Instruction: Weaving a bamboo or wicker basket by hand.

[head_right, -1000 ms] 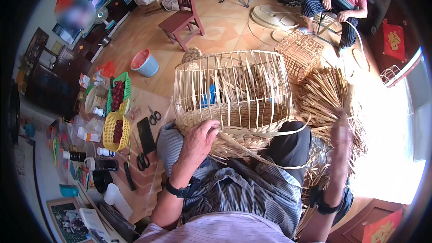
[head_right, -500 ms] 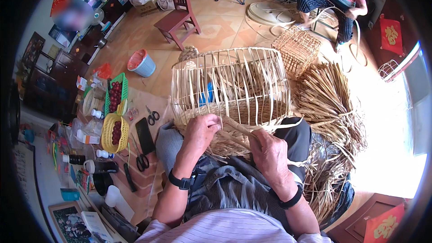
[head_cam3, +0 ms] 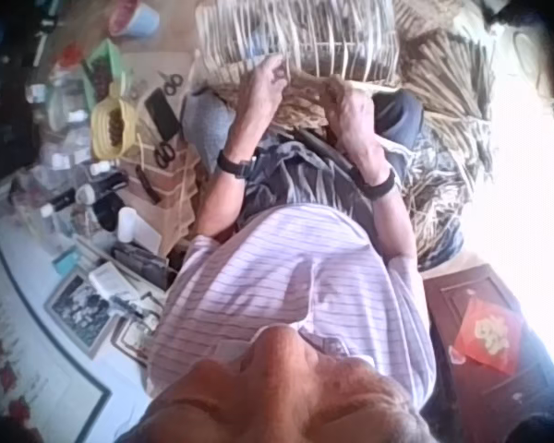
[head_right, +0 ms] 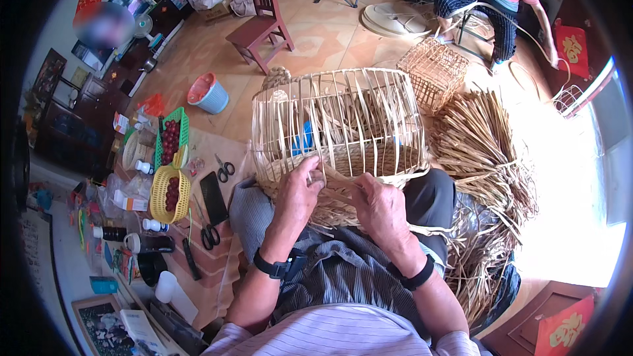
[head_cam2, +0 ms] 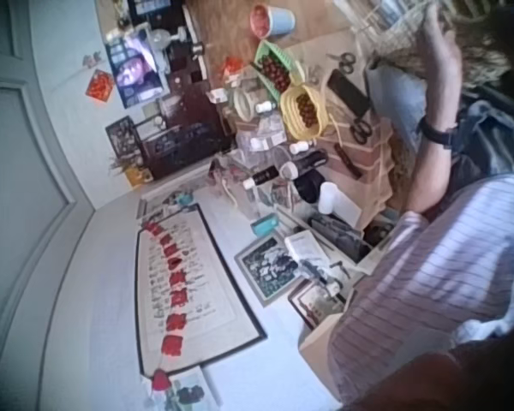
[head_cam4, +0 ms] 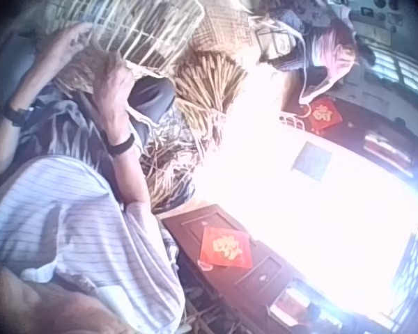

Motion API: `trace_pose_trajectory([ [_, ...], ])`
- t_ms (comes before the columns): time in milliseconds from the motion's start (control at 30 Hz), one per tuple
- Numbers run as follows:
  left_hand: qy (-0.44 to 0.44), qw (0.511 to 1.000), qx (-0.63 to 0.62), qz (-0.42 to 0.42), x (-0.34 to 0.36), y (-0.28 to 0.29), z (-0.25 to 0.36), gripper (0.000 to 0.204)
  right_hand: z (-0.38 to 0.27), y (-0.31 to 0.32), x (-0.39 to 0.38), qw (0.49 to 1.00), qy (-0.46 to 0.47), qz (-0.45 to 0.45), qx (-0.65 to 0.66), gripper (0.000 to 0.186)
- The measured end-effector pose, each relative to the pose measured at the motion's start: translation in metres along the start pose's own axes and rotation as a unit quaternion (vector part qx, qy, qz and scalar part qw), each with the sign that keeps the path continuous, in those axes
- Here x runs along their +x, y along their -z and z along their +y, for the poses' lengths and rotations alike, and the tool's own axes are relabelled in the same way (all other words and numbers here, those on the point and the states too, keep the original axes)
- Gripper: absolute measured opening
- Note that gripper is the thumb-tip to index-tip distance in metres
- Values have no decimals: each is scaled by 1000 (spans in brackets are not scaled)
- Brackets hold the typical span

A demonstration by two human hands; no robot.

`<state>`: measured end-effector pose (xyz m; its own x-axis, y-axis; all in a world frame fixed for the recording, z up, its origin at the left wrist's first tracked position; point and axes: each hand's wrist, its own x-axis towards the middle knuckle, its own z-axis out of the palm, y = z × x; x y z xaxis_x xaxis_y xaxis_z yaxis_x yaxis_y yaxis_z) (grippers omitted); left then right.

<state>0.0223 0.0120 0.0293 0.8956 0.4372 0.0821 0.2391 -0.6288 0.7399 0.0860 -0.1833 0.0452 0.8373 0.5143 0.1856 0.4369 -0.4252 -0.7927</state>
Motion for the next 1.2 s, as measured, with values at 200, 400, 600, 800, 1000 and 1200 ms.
trace_pose_trajectory([
  [200, -42, 998, -40, 13, -8, 5, -3, 28, 4, -1, -13, 998, 40, -24, -53, 13],
  [400, -108, 993, 30, -27, -17, 13, -1, 17, 0, 5, -15, 985, 81, -39, -145, 14],
  [600, -275, 950, 151, -4, -20, 31, 0, 2, 14, 13, 14, 958, 182, -5, -221, 32],
  [800, -186, 970, 135, -73, -12, 28, 5, 6, 20, 11, 32, 935, 253, -73, -238, 30],
  [1000, -124, 989, 3, -79, -6, 24, 0, 29, 12, 18, 12, 932, 236, -127, -246, 21],
  [1200, -135, 985, -5, -111, 2, 29, -6, 35, 19, 12, 9, 975, 86, -129, -157, 21],
])
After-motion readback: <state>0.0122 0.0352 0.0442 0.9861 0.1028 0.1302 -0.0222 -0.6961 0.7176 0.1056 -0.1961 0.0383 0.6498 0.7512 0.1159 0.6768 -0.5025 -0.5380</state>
